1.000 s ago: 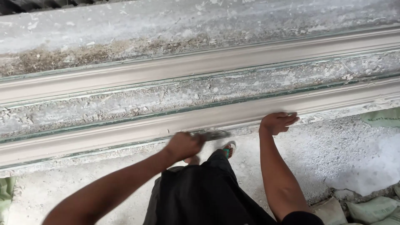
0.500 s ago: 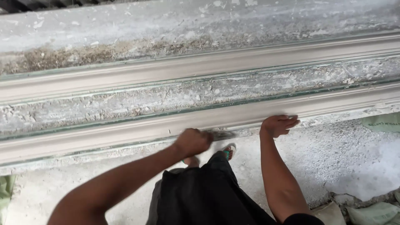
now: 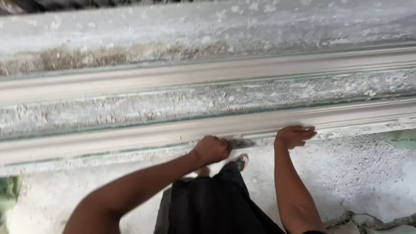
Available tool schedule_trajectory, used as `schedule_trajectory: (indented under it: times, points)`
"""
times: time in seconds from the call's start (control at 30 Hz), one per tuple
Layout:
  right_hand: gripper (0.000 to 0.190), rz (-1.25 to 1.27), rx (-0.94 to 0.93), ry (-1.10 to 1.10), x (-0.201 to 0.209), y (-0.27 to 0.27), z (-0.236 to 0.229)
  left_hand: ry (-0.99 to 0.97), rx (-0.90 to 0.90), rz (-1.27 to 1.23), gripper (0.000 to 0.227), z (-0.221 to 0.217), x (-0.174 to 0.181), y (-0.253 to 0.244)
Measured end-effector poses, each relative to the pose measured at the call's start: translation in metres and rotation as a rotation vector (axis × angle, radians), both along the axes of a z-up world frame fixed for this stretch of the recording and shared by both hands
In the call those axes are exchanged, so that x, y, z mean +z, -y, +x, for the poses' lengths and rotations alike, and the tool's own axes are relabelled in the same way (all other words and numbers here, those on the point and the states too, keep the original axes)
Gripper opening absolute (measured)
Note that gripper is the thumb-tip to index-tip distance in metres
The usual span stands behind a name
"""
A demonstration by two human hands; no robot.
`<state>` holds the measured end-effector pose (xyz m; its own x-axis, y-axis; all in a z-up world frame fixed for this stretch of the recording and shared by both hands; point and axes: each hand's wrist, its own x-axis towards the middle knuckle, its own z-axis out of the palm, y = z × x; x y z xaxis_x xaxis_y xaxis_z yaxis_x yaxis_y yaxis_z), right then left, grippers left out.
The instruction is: Apply and smooth plaster over decorative molding or trim pieces using a putty knife.
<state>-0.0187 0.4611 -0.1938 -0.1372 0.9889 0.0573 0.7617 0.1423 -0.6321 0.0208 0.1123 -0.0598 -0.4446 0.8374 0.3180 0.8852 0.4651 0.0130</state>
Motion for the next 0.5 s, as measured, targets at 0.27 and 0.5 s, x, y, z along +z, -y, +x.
schedule_trajectory:
  times: [0.27,0.5]
  points:
    - [0.042,0.074,-0.007,-0.020,-0.018,-0.003,-0.006,0.574,0.178,-0.328,0.023,-0.013,0.075,0.107]
    - [0.043,0.095,0.051,-0.011,0.014,0.014,0.005,0.797,0.437,-0.254,0.032,-0.010,-0.001,0.053]
